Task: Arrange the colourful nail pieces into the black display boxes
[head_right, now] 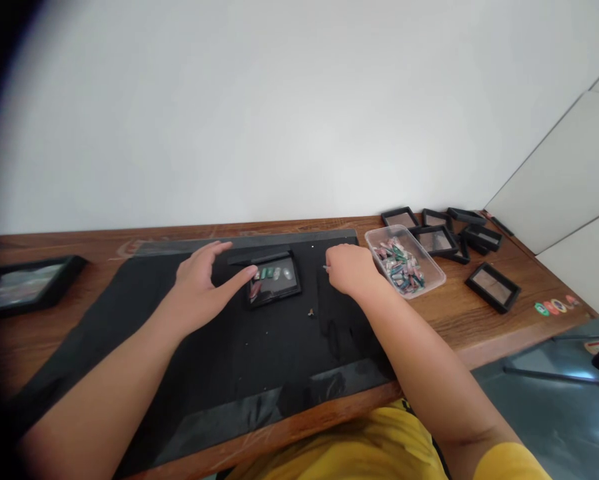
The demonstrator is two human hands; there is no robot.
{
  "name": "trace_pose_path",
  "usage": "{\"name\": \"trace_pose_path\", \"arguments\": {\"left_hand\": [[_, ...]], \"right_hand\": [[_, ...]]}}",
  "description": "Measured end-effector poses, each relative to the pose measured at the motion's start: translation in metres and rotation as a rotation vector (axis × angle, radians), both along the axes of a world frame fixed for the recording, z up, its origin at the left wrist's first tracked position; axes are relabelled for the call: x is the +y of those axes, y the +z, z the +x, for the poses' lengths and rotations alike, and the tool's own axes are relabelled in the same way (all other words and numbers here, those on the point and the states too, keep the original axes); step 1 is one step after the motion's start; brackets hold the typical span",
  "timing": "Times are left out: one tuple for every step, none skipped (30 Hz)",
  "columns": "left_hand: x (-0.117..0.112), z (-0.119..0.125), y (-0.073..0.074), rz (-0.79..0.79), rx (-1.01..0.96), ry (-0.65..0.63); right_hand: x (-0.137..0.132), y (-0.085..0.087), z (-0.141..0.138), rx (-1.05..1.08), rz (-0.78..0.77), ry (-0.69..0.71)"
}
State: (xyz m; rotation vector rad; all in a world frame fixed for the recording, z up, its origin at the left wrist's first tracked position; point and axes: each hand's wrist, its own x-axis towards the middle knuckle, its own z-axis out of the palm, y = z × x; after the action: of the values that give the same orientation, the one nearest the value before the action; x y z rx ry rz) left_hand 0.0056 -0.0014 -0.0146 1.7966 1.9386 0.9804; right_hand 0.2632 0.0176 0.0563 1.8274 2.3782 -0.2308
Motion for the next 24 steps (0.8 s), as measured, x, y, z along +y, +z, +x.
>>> {"name": "trace_pose_path", "arguments": {"left_hand": [[-0.001,0.0,0.001,0.016,-0.027,0.004],[-0.002,0.001,0.001,0.039,-0.053,0.011],[-0.004,0.002,0.002,0.068,-0.076,0.021],[-0.005,0.004,0.003,0.101,-0.094,0.03],[-0.007,0.006,0.004,0.134,-0.106,0.04],[-0.008,0.008,0.005,0.166,-0.116,0.049],[-0.01,0.009,0.006,0.193,-0.129,0.057],[-0.011,0.011,0.006,0.215,-0.148,0.067],[-0.011,0.011,0.006,0.232,-0.17,0.08],[-0.012,0.012,0.006,0.246,-0.193,0.096],[-0.013,0.012,0.006,0.259,-0.214,0.113],[-0.013,0.011,0.007,0.273,-0.231,0.126],[-0.014,0.011,0.008,0.297,-0.24,0.136],[-0.016,0.011,0.009,0.342,-0.239,0.142],[-0.018,0.012,0.012,0.412,-0.224,0.142],[-0.021,0.013,0.015,0.509,-0.2,0.135],[-0.024,0.016,0.018,0.616,-0.16,0.113],[-0.028,0.02,0.022,0.73,-0.114,0.078],[-0.033,0.024,0.025,0.824,-0.068,0.021],[-0.037,0.029,0.028,0.829,-0.015,-0.075],[-0.041,0.034,0.03,0.872,0.001,-0.124],[-0.044,0.039,0.032,0.851,0.046,-0.193],[-0.046,0.043,0.033,0.848,0.068,-0.244],[-0.047,0.046,0.033,0.834,0.078,-0.284]], "right_hand": [[0.0,0.001,0.001,0.022,0.013,-0.007],[0.0,0.002,0.002,0.061,0.03,-0.011],[0.0,0.004,0.003,0.12,0.048,-0.01],[0.0,0.006,0.003,0.198,0.061,-0.008],[-0.001,0.008,0.004,0.291,0.067,-0.004],[-0.002,0.01,0.004,0.393,0.066,0.0],[-0.002,0.011,0.004,0.499,0.055,0.002],[-0.003,0.012,0.004,0.6,0.035,0.002],[-0.003,0.013,0.004,0.695,0.008,0.005],[-0.002,0.012,0.004,0.783,-0.026,0.011],[-0.001,0.011,0.004,0.869,-0.068,0.019],[0.001,0.01,0.005,0.953,-0.119,0.027],[0.003,0.008,0.006,1.037,-0.178,0.037],[0.005,0.006,0.007,1.121,-0.238,0.048],[0.007,0.005,0.008,1.203,-0.298,0.063],[0.009,0.003,0.009,1.28,-0.352,0.077],[0.01,0.002,0.01,1.351,-0.404,0.092],[0.01,0.002,0.01,1.416,-0.452,0.107],[0.01,0.001,0.01,1.477,-0.501,0.12],[0.009,0.001,0.009,1.533,-0.555,0.134],[0.008,0.0,0.007,1.584,-0.612,0.149],[0.006,-0.001,0.005,1.628,-0.669,0.164],[0.004,-0.003,0.002,1.66,-0.724,0.18],[0.003,-0.005,-0.001,1.677,-0.774,0.192]]}}
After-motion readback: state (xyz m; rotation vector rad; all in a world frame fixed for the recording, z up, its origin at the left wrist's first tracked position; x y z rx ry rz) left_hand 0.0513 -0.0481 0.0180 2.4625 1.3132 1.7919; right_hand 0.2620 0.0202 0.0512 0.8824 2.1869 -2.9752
